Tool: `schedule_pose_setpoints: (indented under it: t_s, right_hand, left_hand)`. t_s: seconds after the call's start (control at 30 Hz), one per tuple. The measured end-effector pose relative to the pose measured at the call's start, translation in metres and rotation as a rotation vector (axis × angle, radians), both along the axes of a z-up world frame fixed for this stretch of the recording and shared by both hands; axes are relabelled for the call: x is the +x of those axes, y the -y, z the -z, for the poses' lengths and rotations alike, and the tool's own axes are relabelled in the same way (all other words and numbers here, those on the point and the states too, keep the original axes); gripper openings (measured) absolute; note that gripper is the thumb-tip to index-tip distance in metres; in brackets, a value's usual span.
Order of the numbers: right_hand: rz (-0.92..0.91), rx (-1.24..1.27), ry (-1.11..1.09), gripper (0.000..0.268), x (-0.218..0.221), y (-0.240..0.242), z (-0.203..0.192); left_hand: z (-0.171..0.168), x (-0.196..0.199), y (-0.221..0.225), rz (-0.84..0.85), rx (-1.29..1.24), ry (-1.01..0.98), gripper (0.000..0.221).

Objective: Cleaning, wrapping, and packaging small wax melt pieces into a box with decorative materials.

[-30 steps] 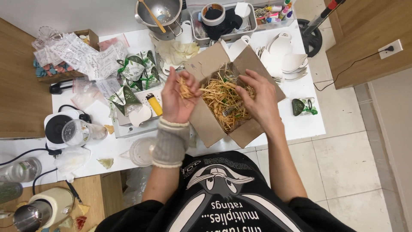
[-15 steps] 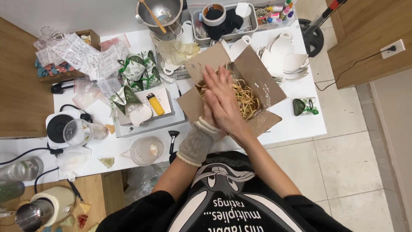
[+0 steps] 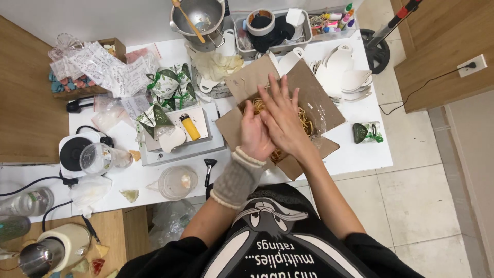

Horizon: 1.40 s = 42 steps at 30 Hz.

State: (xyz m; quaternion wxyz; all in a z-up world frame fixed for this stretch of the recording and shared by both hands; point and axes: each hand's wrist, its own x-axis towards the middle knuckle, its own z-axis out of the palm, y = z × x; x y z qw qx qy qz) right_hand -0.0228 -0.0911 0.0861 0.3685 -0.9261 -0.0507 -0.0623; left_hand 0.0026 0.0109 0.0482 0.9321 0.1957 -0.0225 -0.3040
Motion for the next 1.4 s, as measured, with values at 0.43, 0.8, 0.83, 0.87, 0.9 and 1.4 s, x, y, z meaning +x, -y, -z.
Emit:
schedule_pose_setpoints:
  t_s: [0.43, 0.8, 0.83, 0.87, 0.9, 1.4]
  right_hand:
    - [-0.328, 0.185, 0.102, 0.079, -0.027, -0.014, -0.057]
    - [-0.253, 0.437, 0.145, 0.020, -0.005, -0.057, -0.025]
    - [-0.273, 0.439, 0.143, 0.020, -0.003, -0.056, -0.023]
    - [-0.271, 0.606, 0.047, 0.018, -0.001, -0.055, -0.022]
    - [-0.266, 0.769, -0.053, 0.018, 0.001, -0.054, -0.021]
    - [-0.154, 1.010, -0.114, 0.026, 0.011, -0.029, -0.053]
  left_hand:
    - [0.062, 0.012, -0.034, -0.009, 0.330, 0.087, 0.061]
    - [-0.036, 0.002, -0.184, -0.631, 1.187, 0.529, 0.090]
    - [-0.031, 0.009, -0.211, -0.650, 1.194, 0.520, 0.090]
    - [-0.025, 0.015, -0.237, -0.715, 1.587, 0.645, 0.096]
    - [-0.019, 0.020, -0.263, -0.759, 1.987, 0.761, 0.104]
    - [-0.077, 0.020, -0.256, -0.454, 1.675, 0.747, 0.081]
